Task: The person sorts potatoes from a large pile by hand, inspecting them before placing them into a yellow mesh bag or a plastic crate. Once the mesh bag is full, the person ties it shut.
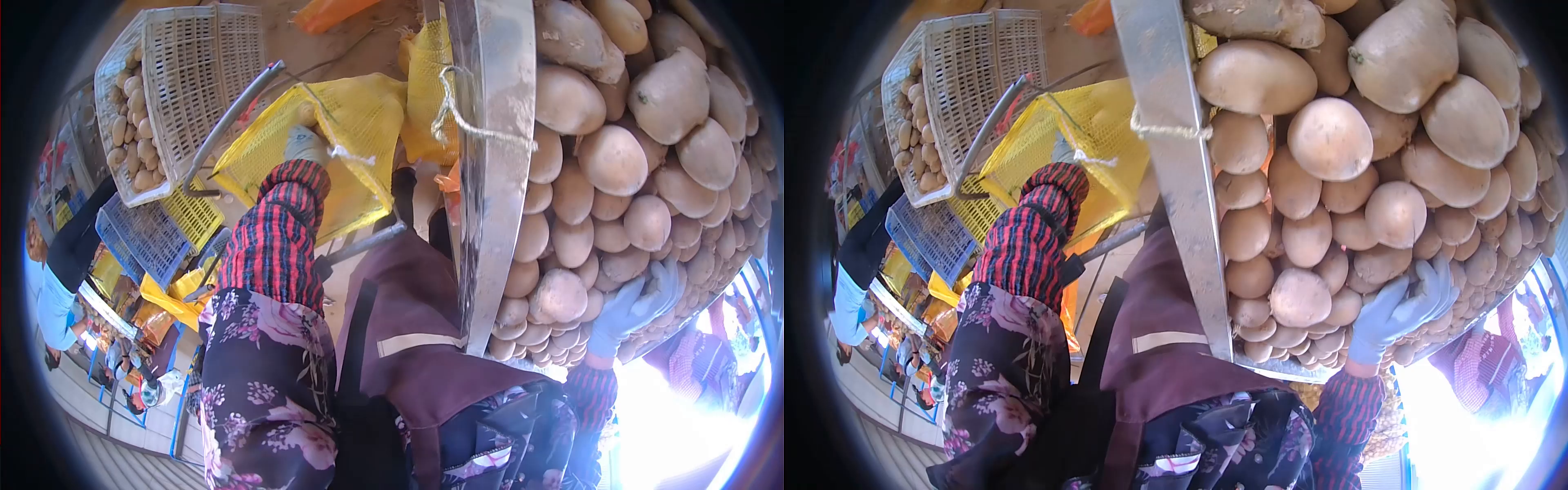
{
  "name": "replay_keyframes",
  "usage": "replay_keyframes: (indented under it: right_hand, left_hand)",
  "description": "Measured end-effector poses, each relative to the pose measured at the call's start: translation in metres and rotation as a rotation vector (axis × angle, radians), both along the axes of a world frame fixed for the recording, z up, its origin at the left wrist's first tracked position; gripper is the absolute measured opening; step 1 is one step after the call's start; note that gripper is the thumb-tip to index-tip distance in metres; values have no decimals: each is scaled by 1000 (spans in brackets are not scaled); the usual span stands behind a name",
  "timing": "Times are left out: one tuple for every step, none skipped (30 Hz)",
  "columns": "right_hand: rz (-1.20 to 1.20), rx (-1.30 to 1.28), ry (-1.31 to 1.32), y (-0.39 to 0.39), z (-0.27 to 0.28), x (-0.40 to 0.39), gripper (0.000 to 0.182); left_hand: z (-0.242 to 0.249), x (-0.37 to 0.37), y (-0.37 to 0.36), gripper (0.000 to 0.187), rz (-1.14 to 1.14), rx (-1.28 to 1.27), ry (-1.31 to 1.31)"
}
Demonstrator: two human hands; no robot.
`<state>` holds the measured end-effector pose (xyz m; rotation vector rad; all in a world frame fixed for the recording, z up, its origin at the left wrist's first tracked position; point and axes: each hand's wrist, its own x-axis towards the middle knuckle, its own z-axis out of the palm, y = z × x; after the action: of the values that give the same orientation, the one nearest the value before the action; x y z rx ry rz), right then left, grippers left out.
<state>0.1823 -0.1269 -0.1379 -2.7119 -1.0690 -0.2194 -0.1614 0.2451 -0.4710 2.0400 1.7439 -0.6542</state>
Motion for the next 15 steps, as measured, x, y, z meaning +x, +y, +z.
replay_keyframes:
  right_hand:
    - [0, -3, 1, 4, 0, -2, 32]
    - [-80, -38, 5, 10, 1, -8, 35]
    - [-160, -75, 11, 16, 3, -12, 38]
    - [-10, 45, 52, -3, -4, -1, 36]
    - [-11, 42, 57, -6, -6, 2, 36]
    - [7, 3, -3, -5, -7, 4, 34]
    - [26, -28, -68, -6, -6, 5, 33]
    - [23, -22, -71, -11, -8, 4, 33]
    - [-22, 10, -22, -18, -12, 1, 33]
    - [-66, 45, 26, -22, -15, 0, 33]
    - [-67, 57, 18, -24, -15, 3, 33]
    - [-1, 46, 9, -23, -15, 7, 32]
    - [66, 32, 0, -21, -11, 10, 30]
    - [87, 32, -46, 8, 3, 4, 26]
    - [91, 42, -49, 13, 4, 3, 26]
  left_hand:
    - [-2, -1, 3, 55, 23, 0, -23]
    - [-3, -4, 5, 50, 50, -1, -46]
    - [-3, -5, 7, 45, 70, -10, -68]
    - [-2, -7, 9, 40, 93, -18, -84]
    - [-1, -6, 11, 36, 112, -34, -97]
    - [2, -3, 13, 33, 130, -46, -102]
    - [8, -1, 13, 30, 149, -54, -108]
    - [12, 5, 13, 30, 146, -48, -111]
    - [17, 14, 10, 34, 147, -78, -36]
    - [20, 21, 10, 38, 149, -104, 37]
    - [15, 19, 11, 38, 147, -94, 27]
    - [-3, 10, 9, 40, 175, -279, -69]
    - [-24, -3, 4, 41, 200, -468, -165]
    - [-43, -18, 1, 43, 225, -657, -260]
    - [-53, -30, 1, 44, 248, -841, -354]
